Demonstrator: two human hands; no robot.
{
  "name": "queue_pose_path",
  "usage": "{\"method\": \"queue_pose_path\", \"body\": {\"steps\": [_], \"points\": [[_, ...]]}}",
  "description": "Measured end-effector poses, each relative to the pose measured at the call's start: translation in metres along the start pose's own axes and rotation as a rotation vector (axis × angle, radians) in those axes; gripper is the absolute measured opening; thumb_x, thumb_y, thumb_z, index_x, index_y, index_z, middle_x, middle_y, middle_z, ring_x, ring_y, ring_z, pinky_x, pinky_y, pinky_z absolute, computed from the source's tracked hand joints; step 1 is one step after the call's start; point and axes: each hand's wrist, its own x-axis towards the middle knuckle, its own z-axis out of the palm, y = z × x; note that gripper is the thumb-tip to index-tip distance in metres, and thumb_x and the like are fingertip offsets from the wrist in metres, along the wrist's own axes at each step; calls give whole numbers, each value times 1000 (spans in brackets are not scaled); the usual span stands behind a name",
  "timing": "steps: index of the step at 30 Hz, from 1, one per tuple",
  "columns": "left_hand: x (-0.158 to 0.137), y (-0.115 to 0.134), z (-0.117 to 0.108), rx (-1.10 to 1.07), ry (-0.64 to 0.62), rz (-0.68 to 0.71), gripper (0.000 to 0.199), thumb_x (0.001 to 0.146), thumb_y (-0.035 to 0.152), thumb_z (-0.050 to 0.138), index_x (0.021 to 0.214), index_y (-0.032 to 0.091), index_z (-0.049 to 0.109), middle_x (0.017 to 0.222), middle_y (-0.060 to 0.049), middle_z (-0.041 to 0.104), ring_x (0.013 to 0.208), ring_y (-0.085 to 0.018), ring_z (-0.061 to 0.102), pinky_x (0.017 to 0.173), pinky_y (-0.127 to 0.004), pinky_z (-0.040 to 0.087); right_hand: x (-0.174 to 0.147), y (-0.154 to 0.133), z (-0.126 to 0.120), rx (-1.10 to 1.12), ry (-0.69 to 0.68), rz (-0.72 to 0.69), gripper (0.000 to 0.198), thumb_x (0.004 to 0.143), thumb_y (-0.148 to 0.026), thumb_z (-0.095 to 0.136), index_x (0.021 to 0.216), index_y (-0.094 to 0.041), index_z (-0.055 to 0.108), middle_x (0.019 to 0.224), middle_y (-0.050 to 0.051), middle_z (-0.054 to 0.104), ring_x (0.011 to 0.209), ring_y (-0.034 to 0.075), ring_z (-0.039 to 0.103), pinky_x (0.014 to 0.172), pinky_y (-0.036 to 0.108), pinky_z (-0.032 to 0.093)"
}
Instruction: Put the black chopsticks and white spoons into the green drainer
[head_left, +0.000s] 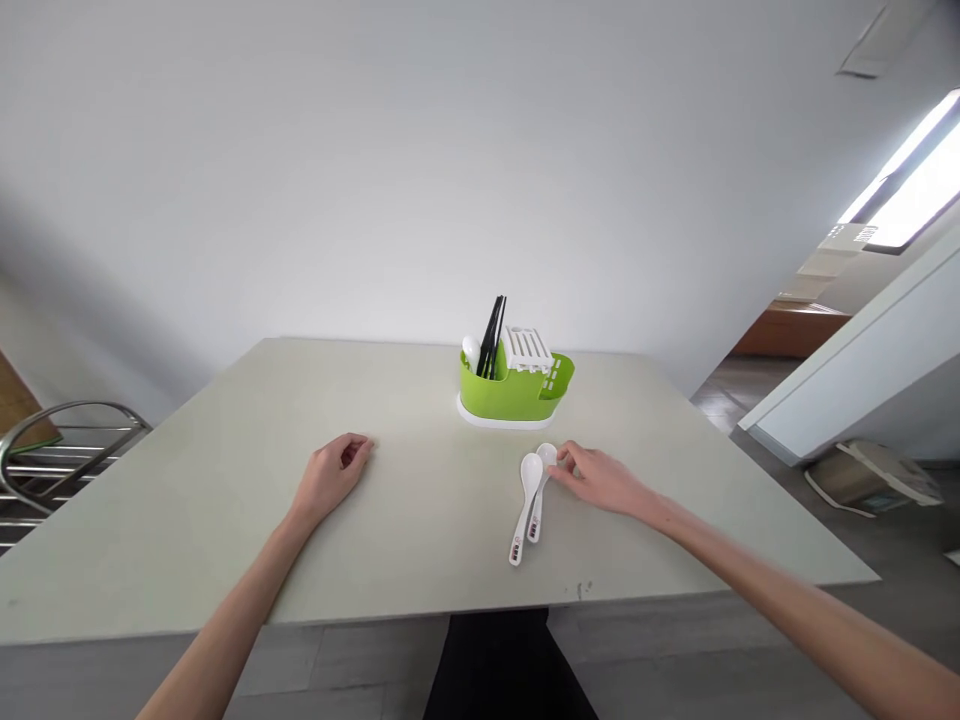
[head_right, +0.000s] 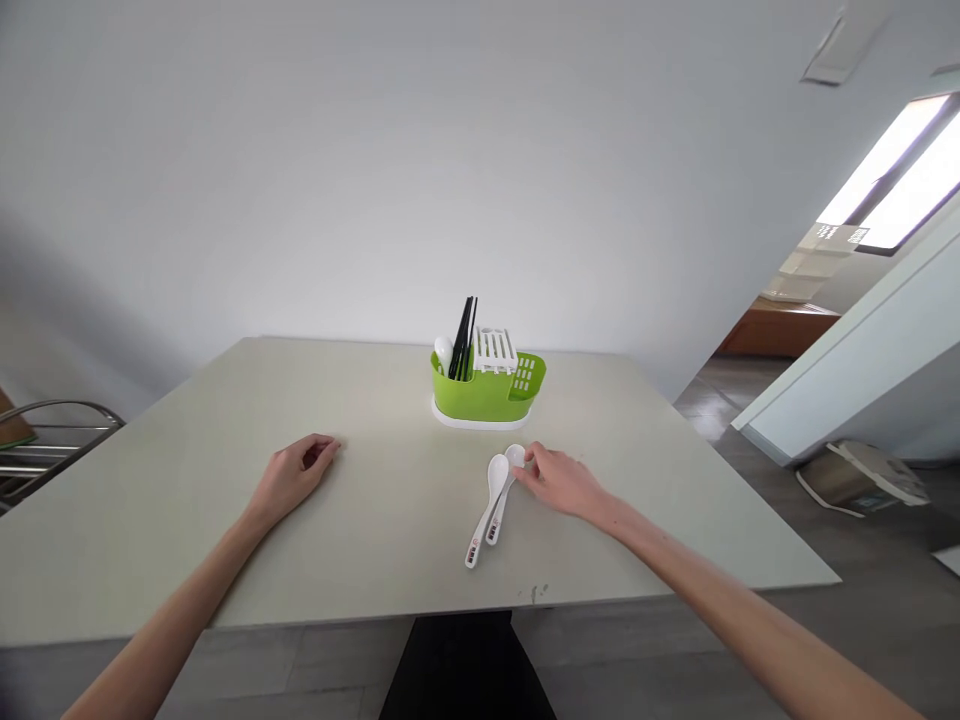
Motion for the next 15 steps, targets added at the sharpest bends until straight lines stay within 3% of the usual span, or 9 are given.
{"method": "queue_pose_path", "body": {"steps": [5, 12, 15], "points": [[1, -7, 0, 11, 6, 6, 41, 94, 59, 52, 97, 24, 72, 86, -2, 74, 76, -20, 62, 72, -30, 48, 11, -4, 23, 112, 17, 93, 38, 105, -56, 46, 116, -21, 57, 97, 7, 78, 90, 23, 73, 66, 28, 43], [2, -2, 1, 15, 34, 4, 40, 92, 58, 53, 96, 24, 73, 86, -3, 75, 75, -20, 63, 72, -30, 49, 19, -8, 25, 128, 30, 125, 35, 103, -57, 50, 110, -23, 58, 91, 6, 77, 89, 25, 73, 64, 28, 39], [1, 1, 2, 8, 41, 1, 39, 91, 57, 53, 95, 24, 72, 84, -3, 75, 75, -20, 63, 73, -30, 49, 20, -4, 21, 118, 48, 160, 38, 104, -56, 47, 116, -22, 57, 87, 7, 76, 84, 26, 72, 63, 29, 39]]}}
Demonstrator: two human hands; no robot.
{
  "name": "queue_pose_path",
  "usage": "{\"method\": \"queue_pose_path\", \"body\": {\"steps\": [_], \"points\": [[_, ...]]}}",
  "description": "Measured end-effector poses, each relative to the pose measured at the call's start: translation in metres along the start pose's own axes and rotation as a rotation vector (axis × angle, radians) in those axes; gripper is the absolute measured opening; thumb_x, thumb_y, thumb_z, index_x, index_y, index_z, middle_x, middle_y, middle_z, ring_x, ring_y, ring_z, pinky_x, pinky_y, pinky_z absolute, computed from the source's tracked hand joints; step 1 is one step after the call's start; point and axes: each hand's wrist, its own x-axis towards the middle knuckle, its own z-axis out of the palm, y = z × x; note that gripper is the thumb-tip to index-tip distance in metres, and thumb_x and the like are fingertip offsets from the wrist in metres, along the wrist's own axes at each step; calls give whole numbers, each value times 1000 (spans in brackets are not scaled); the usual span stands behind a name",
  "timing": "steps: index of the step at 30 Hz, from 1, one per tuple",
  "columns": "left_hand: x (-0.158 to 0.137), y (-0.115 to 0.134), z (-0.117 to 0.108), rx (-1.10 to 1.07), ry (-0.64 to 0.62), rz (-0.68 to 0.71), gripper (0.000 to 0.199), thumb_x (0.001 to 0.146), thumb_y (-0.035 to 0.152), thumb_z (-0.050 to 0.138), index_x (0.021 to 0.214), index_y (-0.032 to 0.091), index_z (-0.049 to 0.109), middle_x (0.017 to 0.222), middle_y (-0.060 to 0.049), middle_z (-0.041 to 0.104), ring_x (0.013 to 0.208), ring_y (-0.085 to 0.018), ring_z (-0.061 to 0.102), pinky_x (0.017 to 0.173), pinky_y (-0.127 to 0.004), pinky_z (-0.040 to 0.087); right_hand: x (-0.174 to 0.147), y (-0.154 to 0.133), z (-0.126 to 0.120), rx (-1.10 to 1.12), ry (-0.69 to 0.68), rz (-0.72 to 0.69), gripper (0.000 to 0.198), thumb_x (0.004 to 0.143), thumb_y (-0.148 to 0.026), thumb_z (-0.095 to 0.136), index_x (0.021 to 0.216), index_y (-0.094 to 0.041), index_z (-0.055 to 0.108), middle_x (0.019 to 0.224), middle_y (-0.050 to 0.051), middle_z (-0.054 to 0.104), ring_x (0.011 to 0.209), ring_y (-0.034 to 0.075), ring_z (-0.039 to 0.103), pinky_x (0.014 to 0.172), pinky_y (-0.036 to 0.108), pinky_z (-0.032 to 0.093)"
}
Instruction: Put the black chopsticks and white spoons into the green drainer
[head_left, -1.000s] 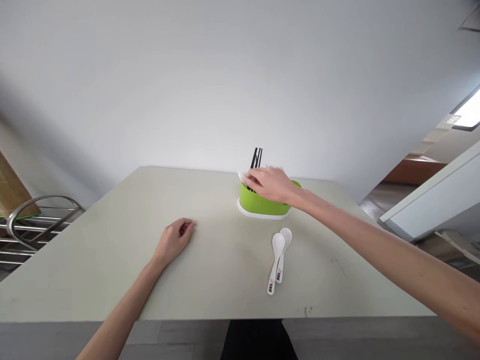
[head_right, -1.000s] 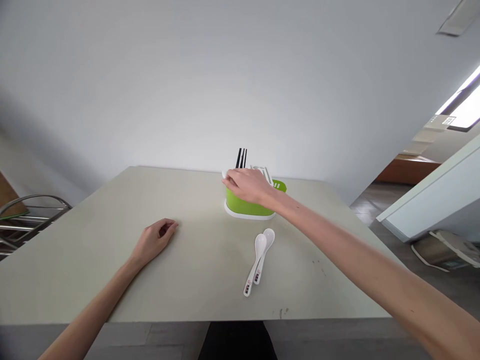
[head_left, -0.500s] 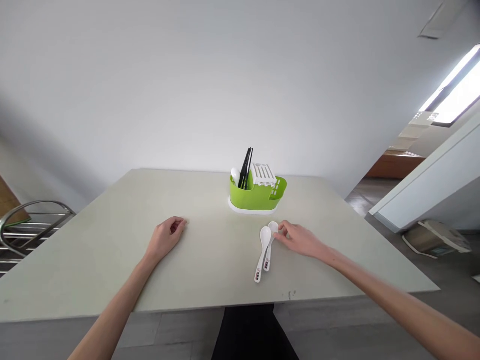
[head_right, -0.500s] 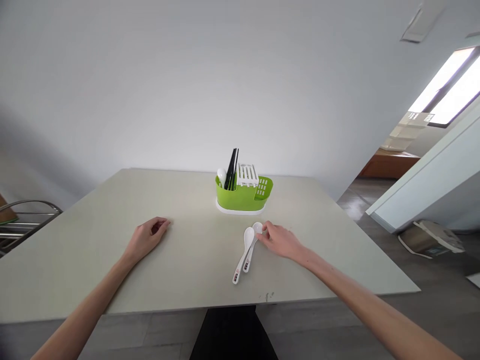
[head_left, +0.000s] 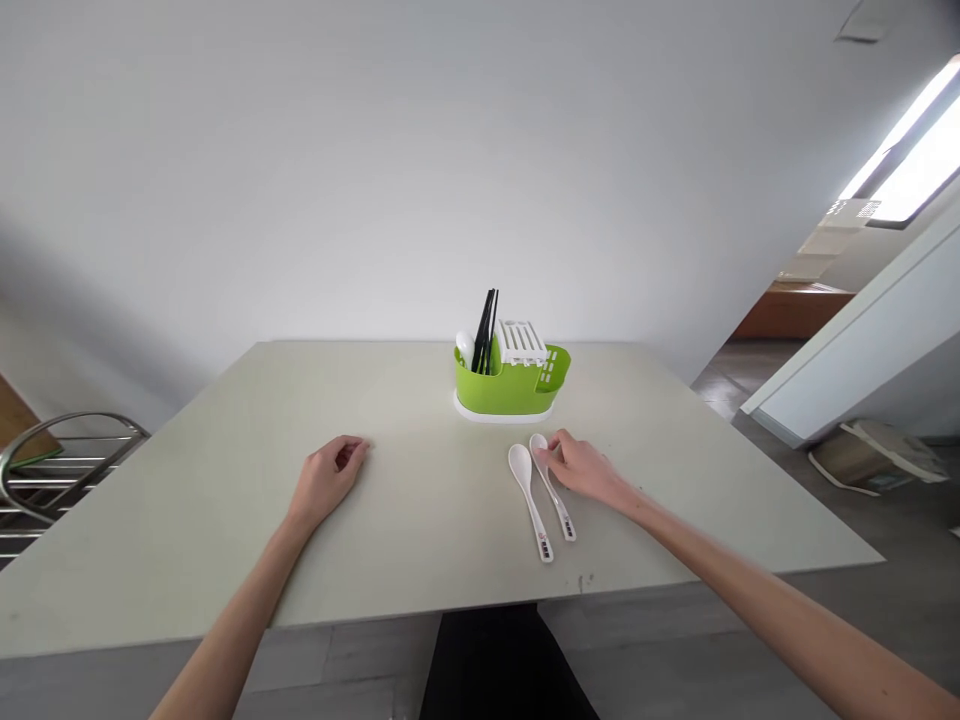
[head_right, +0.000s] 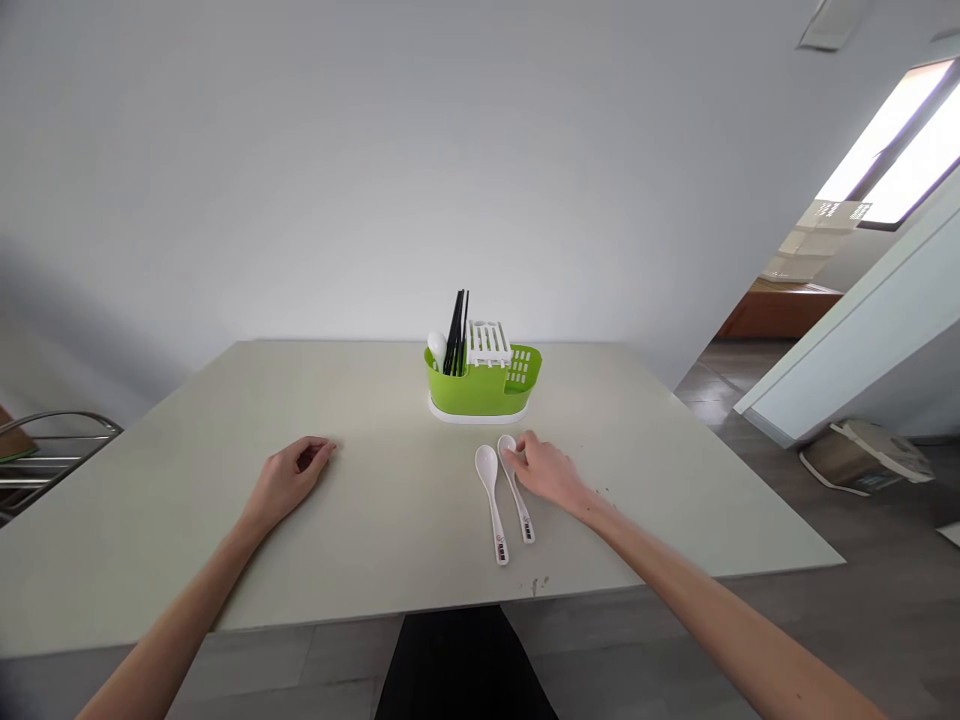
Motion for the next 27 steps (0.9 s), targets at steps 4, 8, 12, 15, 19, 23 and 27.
{"method": "queue_pose_path", "body": {"steps": [4, 8, 12, 15, 19, 23, 27], "points": [[0, -1, 1, -12, -11, 1, 40, 91, 58, 53, 95, 24, 73, 86, -3, 75, 77, -21, 64, 74, -30, 49, 7, 4, -8, 29, -3, 1, 52, 102, -59, 51, 135, -20, 50, 93, 7, 76, 81, 24, 71, 63, 29, 42], [0, -2, 1, -14, -19, -14, 40, 91, 59, 54, 96, 24, 73, 88, -3, 76, 78, -21, 65, 74, -30, 49, 18, 2, -4, 81, -41, -36, 42, 99, -54, 56, 126, -21, 58, 99, 6, 77, 82, 20, 71, 65, 27, 45], [0, -1, 1, -7, -21, -7, 42, 91, 60, 54, 96, 23, 73, 87, -4, 76, 78, -21, 65, 73, -30, 50, 27, 1, 3, 95, -10, -79, 23, 99, -42, 54, 91, -22, 62, 93, 4, 75, 84, 19, 68, 68, 26, 44], [-1, 0, 1, 4, -22, 12, 43, 92, 61, 53, 96, 23, 73, 89, -4, 76, 78, -21, 64, 73, -30, 51, 25, 3, -5, 91, 29, -112, 31, 99, -43, 50, 76, -23, 55, 80, 3, 71, 72, 19, 64, 63, 27, 42], [-1, -1, 0, 19, -16, 25, 43, 92, 60, 52, 95, 23, 72, 88, -4, 77, 75, -21, 63, 73, -31, 51, 3, -4, -41, 93, 146, -178, 34, 101, -50, 46, 78, -25, 50, 80, 2, 71, 66, 18, 60, 62, 29, 41], [-1, -3, 0, 11, -26, 17, 42, 93, 61, 52, 97, 24, 73, 91, -4, 77, 77, -21, 64, 73, -31, 50, -23, -43, -93, 180, 442, -351, 40, 102, -61, 47, 83, -26, 52, 67, -2, 63, 52, 15, 51, 55, 28, 37], [-2, -5, 0, -3, -33, 7, 42, 95, 60, 52, 96, 24, 72, 89, -4, 76, 76, -20, 64, 72, -31, 49, -16, -98, -129, 233, 743, -499, 38, 104, -58, 50, 84, -25, 50, 70, -3, 64, 48, 12, 51, 55, 27, 38]]}}
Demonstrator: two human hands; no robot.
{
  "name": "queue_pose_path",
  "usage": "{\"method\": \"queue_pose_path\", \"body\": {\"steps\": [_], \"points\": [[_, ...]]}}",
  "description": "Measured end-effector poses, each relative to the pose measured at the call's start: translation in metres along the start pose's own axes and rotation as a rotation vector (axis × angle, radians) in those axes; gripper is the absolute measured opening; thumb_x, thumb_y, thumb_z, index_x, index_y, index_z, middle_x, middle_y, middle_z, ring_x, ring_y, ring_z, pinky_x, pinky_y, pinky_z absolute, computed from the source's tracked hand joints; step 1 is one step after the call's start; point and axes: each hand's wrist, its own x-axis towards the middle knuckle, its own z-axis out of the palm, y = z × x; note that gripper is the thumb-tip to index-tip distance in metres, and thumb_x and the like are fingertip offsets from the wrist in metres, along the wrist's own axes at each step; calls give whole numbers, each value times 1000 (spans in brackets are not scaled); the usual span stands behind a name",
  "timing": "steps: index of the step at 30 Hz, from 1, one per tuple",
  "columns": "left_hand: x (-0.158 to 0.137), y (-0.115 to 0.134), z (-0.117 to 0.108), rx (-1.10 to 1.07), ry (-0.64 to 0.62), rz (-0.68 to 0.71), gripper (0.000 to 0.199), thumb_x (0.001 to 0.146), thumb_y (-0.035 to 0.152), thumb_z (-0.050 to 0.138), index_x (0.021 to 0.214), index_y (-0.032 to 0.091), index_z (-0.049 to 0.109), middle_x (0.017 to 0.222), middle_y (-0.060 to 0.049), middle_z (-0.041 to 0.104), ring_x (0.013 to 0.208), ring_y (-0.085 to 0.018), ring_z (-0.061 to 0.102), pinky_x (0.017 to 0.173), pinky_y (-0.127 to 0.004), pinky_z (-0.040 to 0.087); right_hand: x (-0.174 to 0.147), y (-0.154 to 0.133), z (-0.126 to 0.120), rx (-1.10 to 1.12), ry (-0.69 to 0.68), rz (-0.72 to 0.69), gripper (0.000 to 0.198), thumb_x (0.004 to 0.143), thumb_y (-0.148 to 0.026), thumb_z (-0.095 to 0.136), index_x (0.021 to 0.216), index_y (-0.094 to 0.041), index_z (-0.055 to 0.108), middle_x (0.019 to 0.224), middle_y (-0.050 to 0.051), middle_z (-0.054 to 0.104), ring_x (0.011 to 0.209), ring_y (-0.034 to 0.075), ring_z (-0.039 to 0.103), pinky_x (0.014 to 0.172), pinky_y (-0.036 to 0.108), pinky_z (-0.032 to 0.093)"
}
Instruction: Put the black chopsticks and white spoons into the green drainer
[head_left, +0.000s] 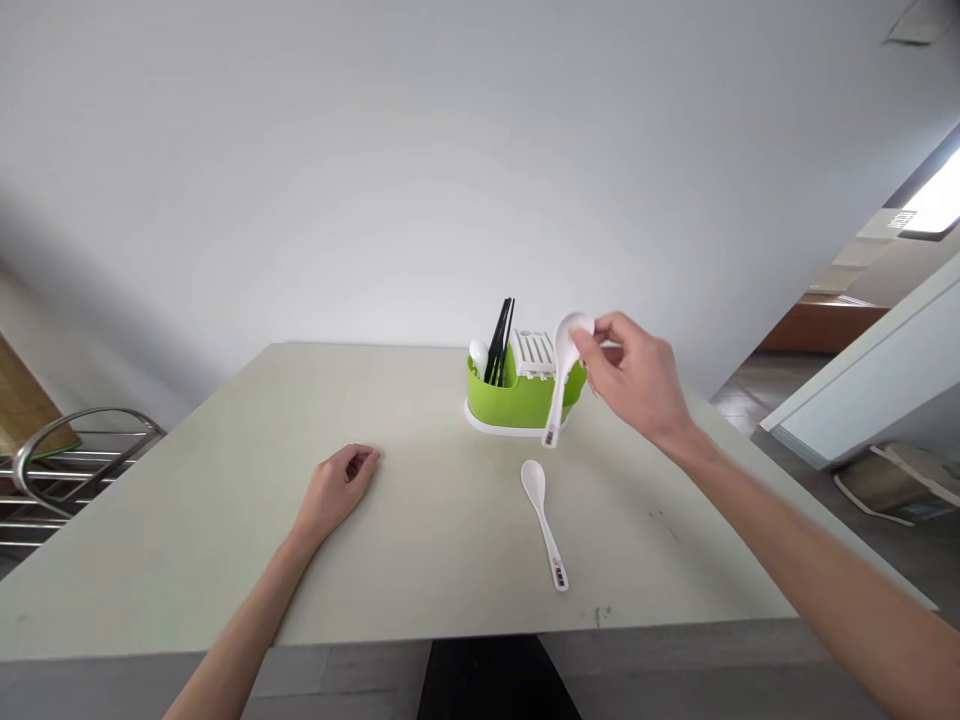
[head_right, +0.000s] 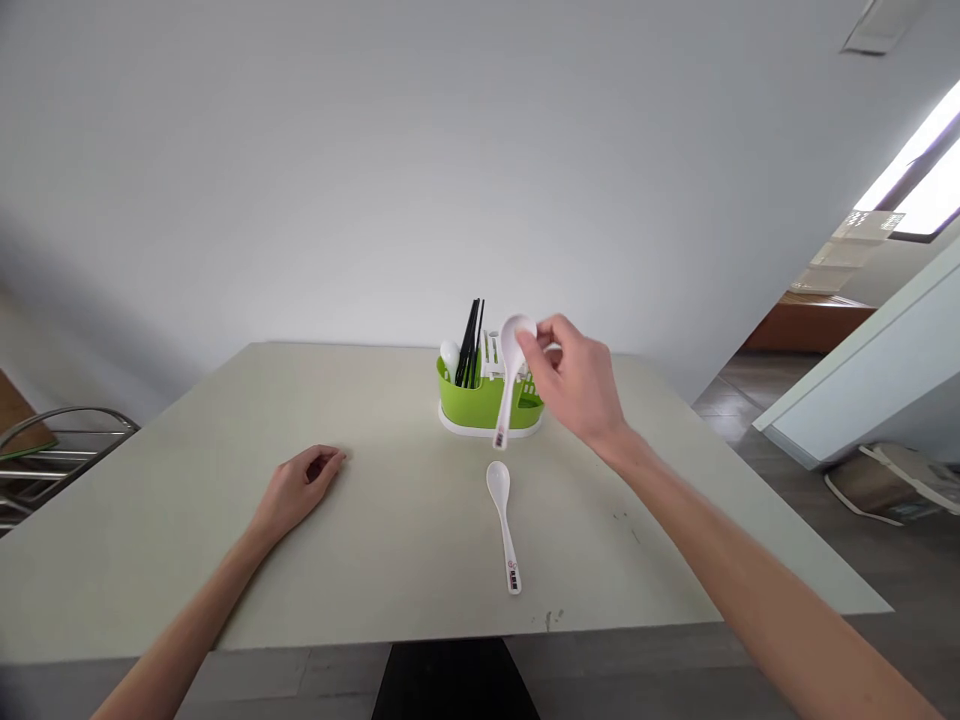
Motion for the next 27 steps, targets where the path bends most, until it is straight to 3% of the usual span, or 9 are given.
{"method": "queue_pose_path", "body": {"steps": [3, 5, 11, 17, 22, 27], "points": [[-1, -2, 0, -3, 1, 8, 41, 96, 60, 51, 95, 24, 71, 87, -3, 75, 75, -20, 62, 71, -31, 49, 35, -14, 26, -112, 137, -158, 30, 107, -48, 48, 89, -24, 52, 84, 0, 72, 54, 12, 56, 61, 27, 39], [-1, -3, 0, -7, 0, 17, 40, 96, 58, 51, 95, 24, 71, 86, -3, 74, 74, -20, 62, 71, -31, 48, 50, -18, 48, -242, 128, -222, 27, 109, -43, 44, 95, -23, 54, 88, 2, 75, 60, 14, 59, 62, 27, 36], [-3, -5, 2, -18, -10, 27, 36, 97, 55, 50, 94, 24, 70, 85, -3, 74, 74, -20, 62, 70, -31, 48, 61, -21, 101, -573, -191, -251, 27, 111, -31, 34, 112, -18, 57, 98, 10, 77, 71, 22, 66, 59, 30, 25], [-3, -5, 3, -2, -30, 61, 37, 99, 54, 48, 91, 24, 68, 84, -4, 72, 73, -21, 63, 71, -33, 48, 50, -21, 129, -658, -438, -237, 32, 103, -17, 38, 131, -18, 53, 100, 12, 78, 82, 27, 70, 65, 31, 29], [-3, -2, 2, 16, -32, 62, 36, 99, 52, 48, 90, 24, 68, 84, -4, 73, 76, -22, 64, 72, -33, 48, 52, -20, 142, -657, -524, -178, 32, 97, -16, 46, 125, -18, 61, 93, 13, 77, 85, 30, 72, 67, 32, 35], [-4, -1, 1, 8, -42, 43, 37, 98, 53, 47, 89, 24, 68, 84, -5, 73, 75, -22, 64, 71, -34, 48, 63, -21, 150, -618, -617, -135, 21, 93, -21, 55, 108, -19, 69, 99, 14, 78, 89, 30, 74, 67, 31, 40]]}}
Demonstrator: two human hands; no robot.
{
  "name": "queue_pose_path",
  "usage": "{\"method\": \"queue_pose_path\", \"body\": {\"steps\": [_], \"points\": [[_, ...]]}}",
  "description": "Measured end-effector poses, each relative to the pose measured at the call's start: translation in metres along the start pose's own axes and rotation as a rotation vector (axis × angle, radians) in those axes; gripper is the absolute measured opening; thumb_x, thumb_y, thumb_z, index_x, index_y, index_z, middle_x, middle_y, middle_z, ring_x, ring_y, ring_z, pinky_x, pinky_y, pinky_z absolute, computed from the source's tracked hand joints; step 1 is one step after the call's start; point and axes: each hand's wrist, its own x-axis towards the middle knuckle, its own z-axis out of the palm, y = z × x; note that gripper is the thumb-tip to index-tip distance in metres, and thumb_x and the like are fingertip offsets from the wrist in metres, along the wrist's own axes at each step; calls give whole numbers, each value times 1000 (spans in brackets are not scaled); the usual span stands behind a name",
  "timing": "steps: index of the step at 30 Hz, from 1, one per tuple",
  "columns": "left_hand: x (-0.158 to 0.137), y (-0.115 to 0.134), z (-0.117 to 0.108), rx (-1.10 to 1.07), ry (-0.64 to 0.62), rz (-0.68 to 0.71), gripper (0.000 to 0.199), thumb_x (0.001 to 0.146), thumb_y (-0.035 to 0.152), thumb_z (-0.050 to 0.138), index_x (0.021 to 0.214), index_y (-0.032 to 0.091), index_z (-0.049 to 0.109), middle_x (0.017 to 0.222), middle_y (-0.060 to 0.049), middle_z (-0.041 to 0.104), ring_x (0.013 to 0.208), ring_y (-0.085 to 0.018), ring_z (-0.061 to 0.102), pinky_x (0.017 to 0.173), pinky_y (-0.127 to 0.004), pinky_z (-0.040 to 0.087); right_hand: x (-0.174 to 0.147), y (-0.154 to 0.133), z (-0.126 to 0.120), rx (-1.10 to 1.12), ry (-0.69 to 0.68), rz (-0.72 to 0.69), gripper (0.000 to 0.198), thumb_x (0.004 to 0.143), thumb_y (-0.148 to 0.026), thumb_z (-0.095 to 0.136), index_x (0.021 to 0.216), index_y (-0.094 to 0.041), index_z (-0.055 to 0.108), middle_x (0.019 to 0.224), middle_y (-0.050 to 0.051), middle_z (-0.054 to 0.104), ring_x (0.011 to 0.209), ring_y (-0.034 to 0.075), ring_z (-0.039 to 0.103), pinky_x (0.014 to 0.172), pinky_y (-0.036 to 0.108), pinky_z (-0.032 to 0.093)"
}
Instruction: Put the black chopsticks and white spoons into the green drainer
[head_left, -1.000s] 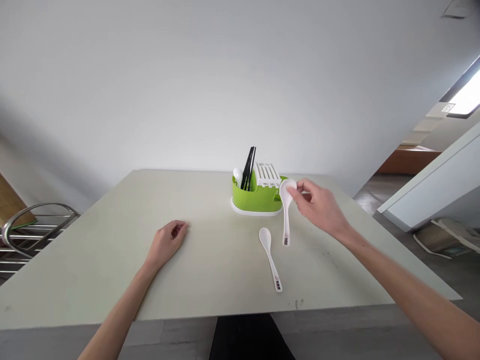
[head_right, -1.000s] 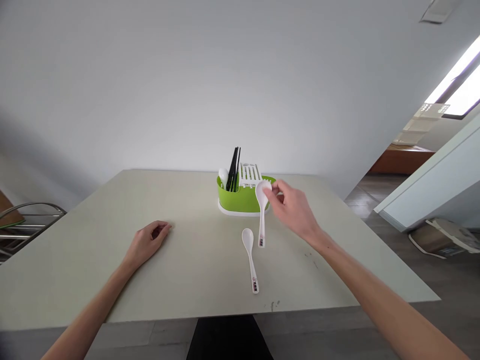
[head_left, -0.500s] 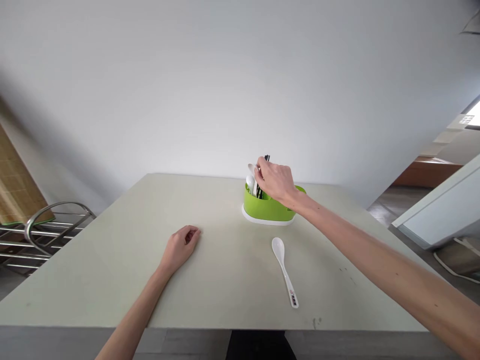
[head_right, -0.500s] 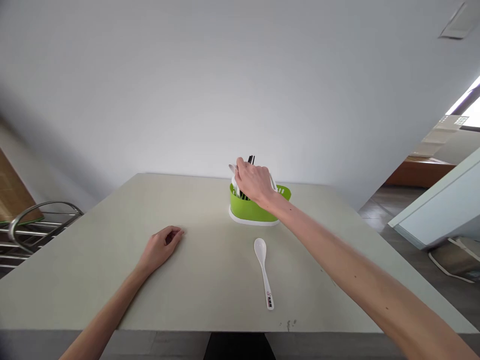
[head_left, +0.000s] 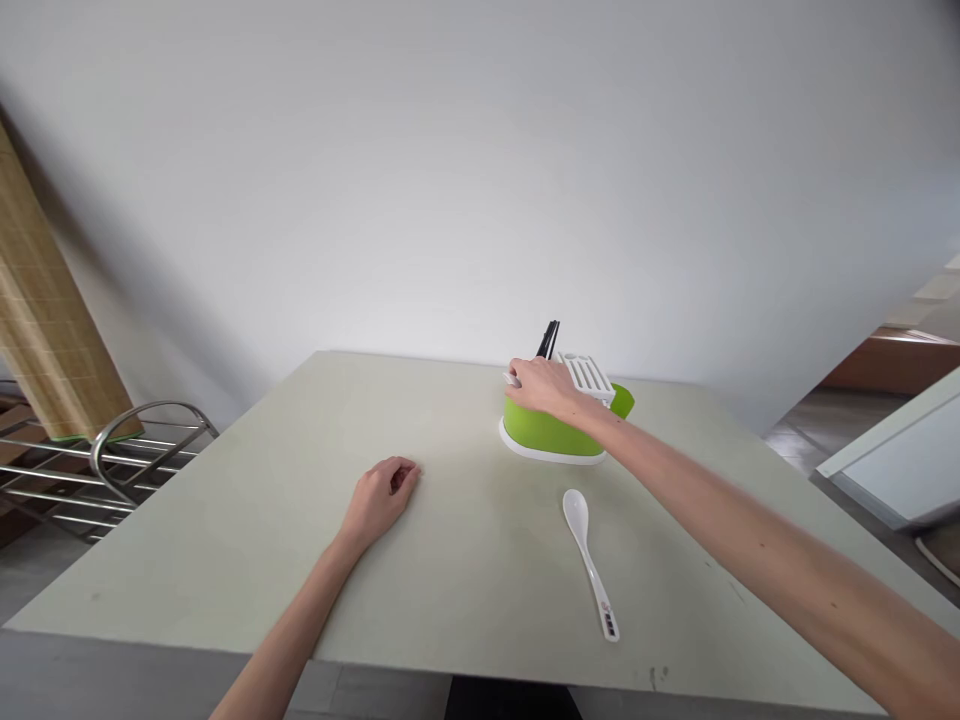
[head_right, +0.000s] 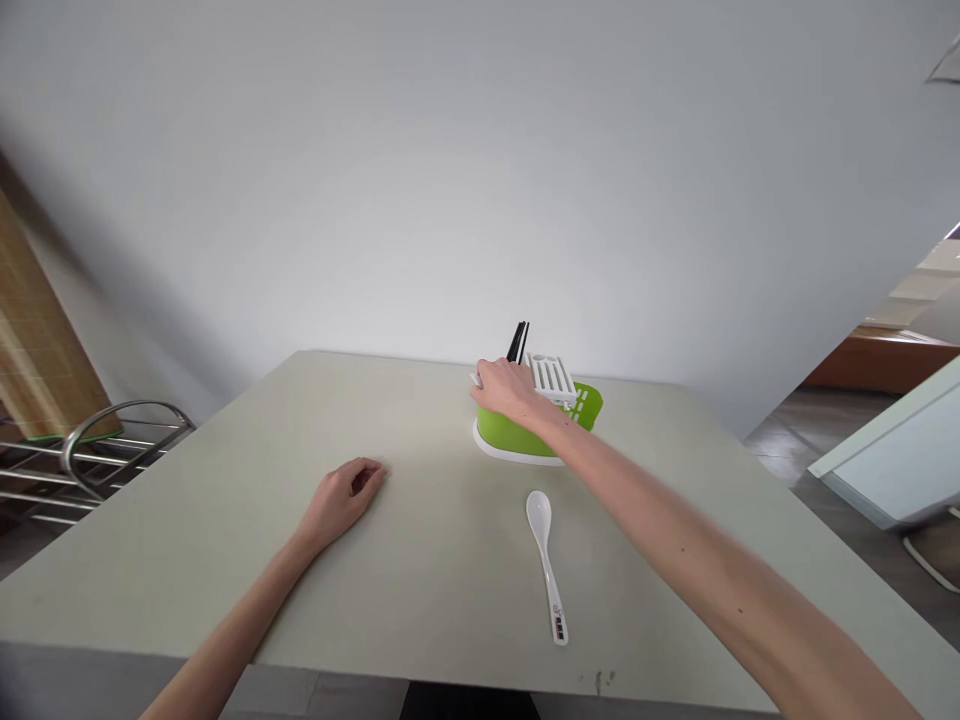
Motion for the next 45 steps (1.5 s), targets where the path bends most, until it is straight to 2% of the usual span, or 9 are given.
{"method": "queue_pose_path", "body": {"steps": [5, 10, 14, 17, 23, 31, 39, 42, 45], "points": [[1, 0, -1, 2, 8, 6, 40, 98, 57, 48, 91, 24, 69, 85, -5, 74, 75, -23, 64, 70, -34, 48, -18, -4, -16, 37, -20, -29, 23, 98, -29, 56, 116, -18, 67, 98, 13, 78, 89, 29, 74, 66, 31, 40], [3, 0, -1, 12, -1, 3, 40, 98, 57, 47, 91, 25, 69, 85, -4, 74, 74, -22, 63, 70, -34, 48, -90, 0, -31, 198, 100, -141, 34, 103, -33, 51, 136, -25, 56, 91, 2, 78, 84, 21, 72, 63, 29, 38], [4, 0, -1, 17, -1, 4, 38, 98, 56, 48, 92, 25, 69, 84, -3, 73, 74, -21, 63, 71, -33, 48, -153, 26, -12, 259, 61, -101, 22, 101, -25, 45, 109, -29, 65, 80, -3, 75, 67, 18, 66, 63, 29, 37], [4, 0, -3, 16, 10, 3, 38, 97, 56, 50, 92, 25, 70, 84, -3, 73, 74, -21, 64, 72, -32, 48, -178, 47, 17, 266, -117, 16, 20, 103, -29, 47, 114, -27, 63, 92, 1, 78, 77, 22, 70, 67, 31, 40], [5, -4, -4, 37, 37, 14, 38, 97, 57, 51, 93, 25, 71, 83, -2, 73, 72, -20, 62, 70, -31, 47, -183, 35, 60, 243, -296, 151, 34, 107, -47, 48, 121, -18, 59, 115, 16, 75, 100, 33, 74, 75, 35, 46], [4, -2, -3, 49, 49, 3, 40, 97, 57, 49, 94, 23, 70, 84, -3, 74, 74, -20, 62, 72, -31, 47, -172, -21, 75, 287, -277, 91, 18, 102, -21, 53, 117, -14, 60, 114, 19, 74, 101, 33, 75, 76, 35, 47], [4, -2, -1, 38, 51, -15, 40, 96, 57, 50, 94, 24, 71, 85, -3, 75, 74, -20, 62, 72, -31, 48, -155, -1, 28, 559, -216, -10, 31, 111, -30, 37, 95, -20, 62, 93, 4, 77, 78, 16, 71, 68, 25, 45], [4, -1, -1, 39, 47, -15, 40, 96, 57, 51, 94, 24, 72, 85, -3, 75, 73, -20, 62, 70, -31, 48, -140, 14, -10, 823, -3, -84, 38, 111, -39, 36, 97, -20, 65, 94, 2, 77, 69, 13, 66, 66, 24, 45], [4, 0, -2, 31, 54, -10, 40, 96, 57, 51, 93, 24, 72, 84, -2, 75, 73, -20, 63, 69, -30, 47, -119, 30, -45, 803, 301, -92, 37, 110, -41, 41, 101, -21, 71, 82, 0, 73, 60, 14, 58, 62, 26, 40]]}}
